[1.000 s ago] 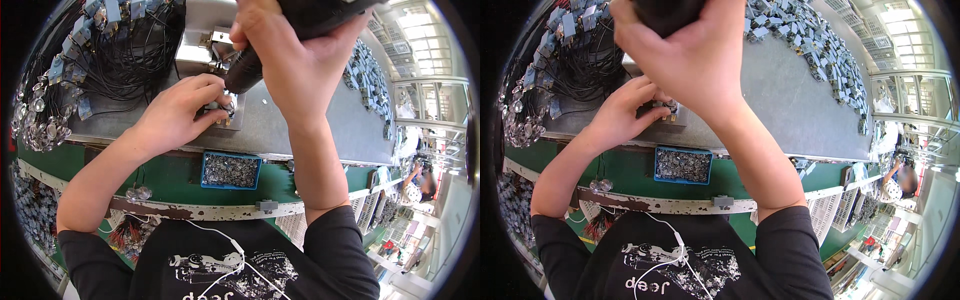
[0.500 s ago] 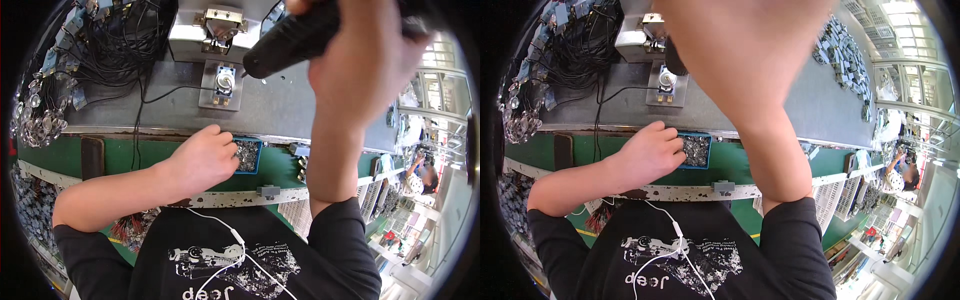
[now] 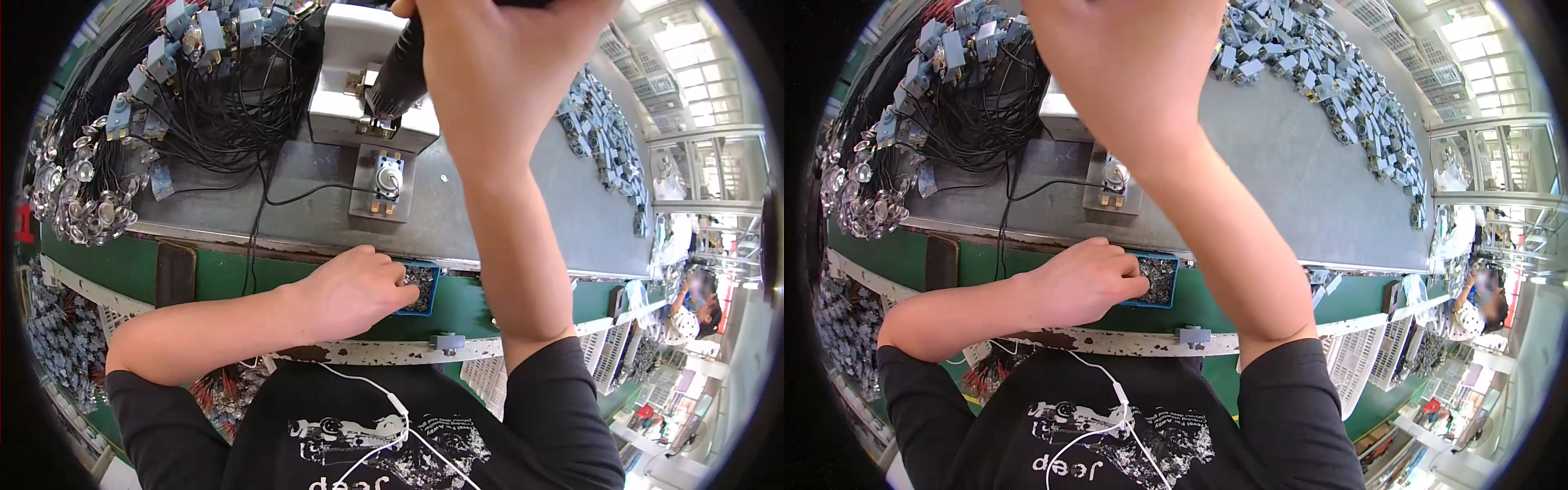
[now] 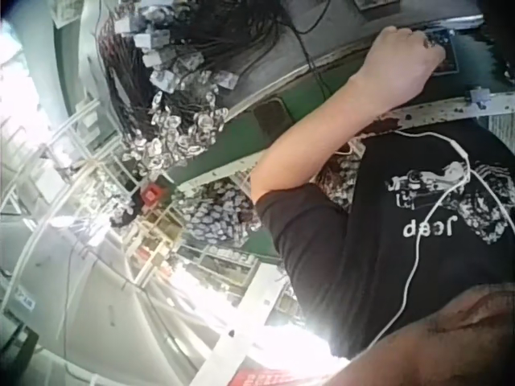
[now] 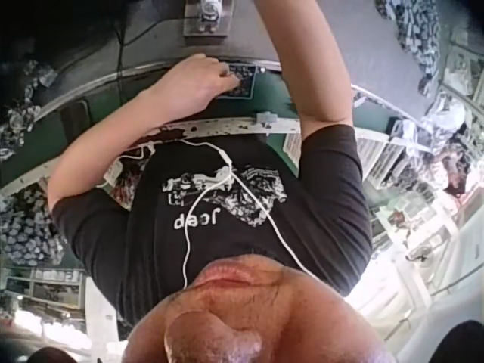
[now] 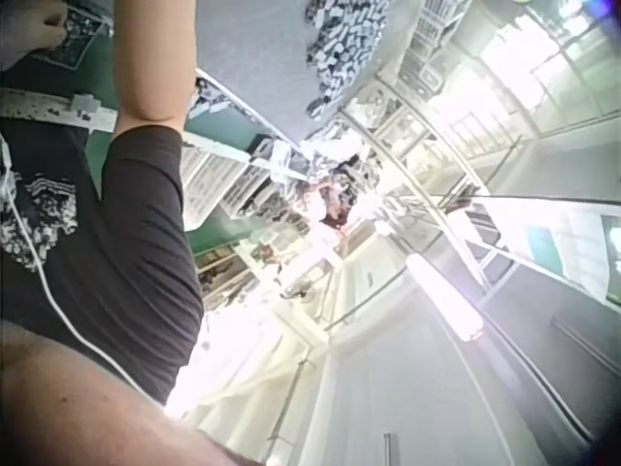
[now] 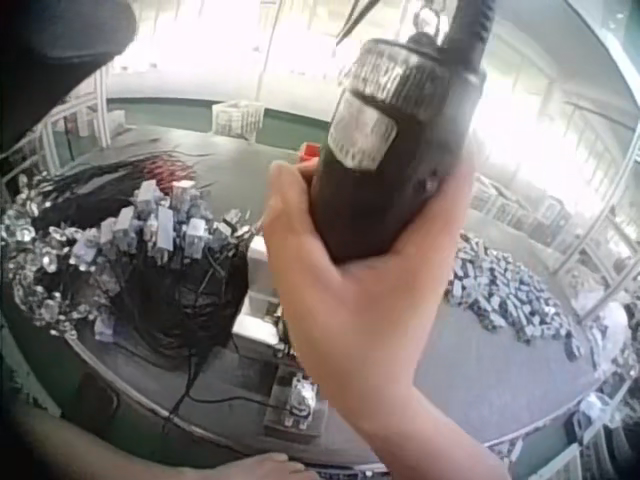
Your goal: Assemble small electronic components into a housing and secure them with a power screwdriver.
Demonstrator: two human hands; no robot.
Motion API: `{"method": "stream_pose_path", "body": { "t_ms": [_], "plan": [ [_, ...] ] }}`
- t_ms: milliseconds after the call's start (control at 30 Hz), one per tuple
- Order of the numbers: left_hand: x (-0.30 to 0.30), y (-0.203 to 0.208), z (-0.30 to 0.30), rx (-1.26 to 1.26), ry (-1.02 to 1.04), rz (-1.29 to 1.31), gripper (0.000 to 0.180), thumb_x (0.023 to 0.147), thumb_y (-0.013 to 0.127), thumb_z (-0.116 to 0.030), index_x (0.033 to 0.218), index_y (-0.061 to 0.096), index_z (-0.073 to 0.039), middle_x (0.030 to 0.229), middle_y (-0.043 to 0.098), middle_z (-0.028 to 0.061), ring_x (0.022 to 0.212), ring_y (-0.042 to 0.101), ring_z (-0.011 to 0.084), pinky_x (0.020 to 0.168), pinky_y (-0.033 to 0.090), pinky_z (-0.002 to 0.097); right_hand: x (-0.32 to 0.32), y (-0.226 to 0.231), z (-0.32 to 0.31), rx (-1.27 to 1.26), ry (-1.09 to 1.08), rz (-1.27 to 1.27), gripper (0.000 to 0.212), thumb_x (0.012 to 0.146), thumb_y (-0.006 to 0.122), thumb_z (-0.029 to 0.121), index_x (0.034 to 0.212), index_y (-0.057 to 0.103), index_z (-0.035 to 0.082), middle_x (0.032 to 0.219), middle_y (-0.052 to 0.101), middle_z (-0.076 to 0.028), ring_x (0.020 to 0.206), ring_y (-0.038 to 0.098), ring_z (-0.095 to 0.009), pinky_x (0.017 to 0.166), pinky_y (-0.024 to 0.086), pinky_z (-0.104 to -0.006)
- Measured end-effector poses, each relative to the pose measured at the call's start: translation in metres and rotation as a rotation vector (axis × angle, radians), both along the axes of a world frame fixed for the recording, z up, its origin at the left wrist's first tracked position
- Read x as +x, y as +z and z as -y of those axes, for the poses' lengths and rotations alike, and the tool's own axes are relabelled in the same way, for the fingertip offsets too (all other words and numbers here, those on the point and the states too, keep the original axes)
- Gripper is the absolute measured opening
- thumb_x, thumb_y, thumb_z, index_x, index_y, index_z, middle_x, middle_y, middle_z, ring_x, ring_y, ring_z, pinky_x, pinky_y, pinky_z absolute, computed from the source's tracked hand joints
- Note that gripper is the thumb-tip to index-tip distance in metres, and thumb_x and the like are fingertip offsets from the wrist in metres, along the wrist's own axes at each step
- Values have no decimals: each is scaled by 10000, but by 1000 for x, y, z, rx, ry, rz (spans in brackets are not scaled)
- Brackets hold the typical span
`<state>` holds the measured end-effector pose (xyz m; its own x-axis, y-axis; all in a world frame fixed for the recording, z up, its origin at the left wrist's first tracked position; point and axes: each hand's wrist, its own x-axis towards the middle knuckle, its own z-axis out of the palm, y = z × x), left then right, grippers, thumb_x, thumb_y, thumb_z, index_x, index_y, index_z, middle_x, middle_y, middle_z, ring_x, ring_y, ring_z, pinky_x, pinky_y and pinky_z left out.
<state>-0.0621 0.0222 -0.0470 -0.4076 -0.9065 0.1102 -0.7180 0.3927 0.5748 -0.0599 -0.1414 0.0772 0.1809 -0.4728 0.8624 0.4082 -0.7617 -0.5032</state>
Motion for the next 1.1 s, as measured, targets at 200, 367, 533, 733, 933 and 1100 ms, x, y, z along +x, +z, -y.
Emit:
{"method": "stream_pose_path", "body": {
  "t_ms": [200, 367, 533, 733, 933, 1100],
  "plan": [
    [2, 5, 5, 0, -39, -33, 71, 858, 654, -108, 921, 684, -92, 883, 656, 43, 933, 655, 227, 815, 493, 396, -1, 26, 11, 306, 326, -327, 630, 908, 702, -60, 1418, 341, 12, 1009, 655, -107, 818, 676, -139, 669, 593, -283],
    [1, 3, 5, 28, -32, -90, 87, 860, 650, -96, 934, 695, -91, 912, 668, 40, 949, 651, 226, 822, 490, 390, 8, 4, -10, 259, 211, 83, 598, 895, 710, -79, 1360, 349, 23, 996, 643, -88, 787, 662, -124, 646, 581, -270],
    [0, 8, 2, 40, -33, -104, 89, 855, 656, -81, 935, 693, -78, 920, 666, 47, 967, 646, 226, 822, 489, 386, 2, 4, -14, 328, 442, 50, 574, 899, 699, -100, 1341, 355, 25, 950, 636, -76, 766, 653, -116, 617, 555, -261],
    [-1, 13, -1, 28, -26, -125, 94, 837, 660, -49, 926, 688, -64, 911, 658, 59, 954, 644, 234, 809, 484, 388, -7, 5, 15, 134, 667, 262, 452, 896, 742, -52, 1235, 449, 14, 889, 656, -78, 665, 649, -124, 561, 537, -257],
    [40, 58, 16, -326, 395, -104, 107, 821, 712, -50, 914, 663, -72, 820, 661, 46, 797, 646, 264, 763, 476, 401, -46, 21, -11, 506, 125, -116, 292, 899, 759, -23, 1122, 571, -4, 859, 672, -74, 595, 640, -123, 527, 526, -257],
    [54, 41, 33, -423, 486, 80, 138, 822, 778, -108, 890, 659, -94, 865, 649, 22, 859, 628, 249, 778, 467, 402, -58, 18, -4, 522, 123, -126, 279, 900, 760, -21, 1112, 580, -7, 850, 673, -72, 592, 639, -122, 526, 525, -256]
  ]
}}
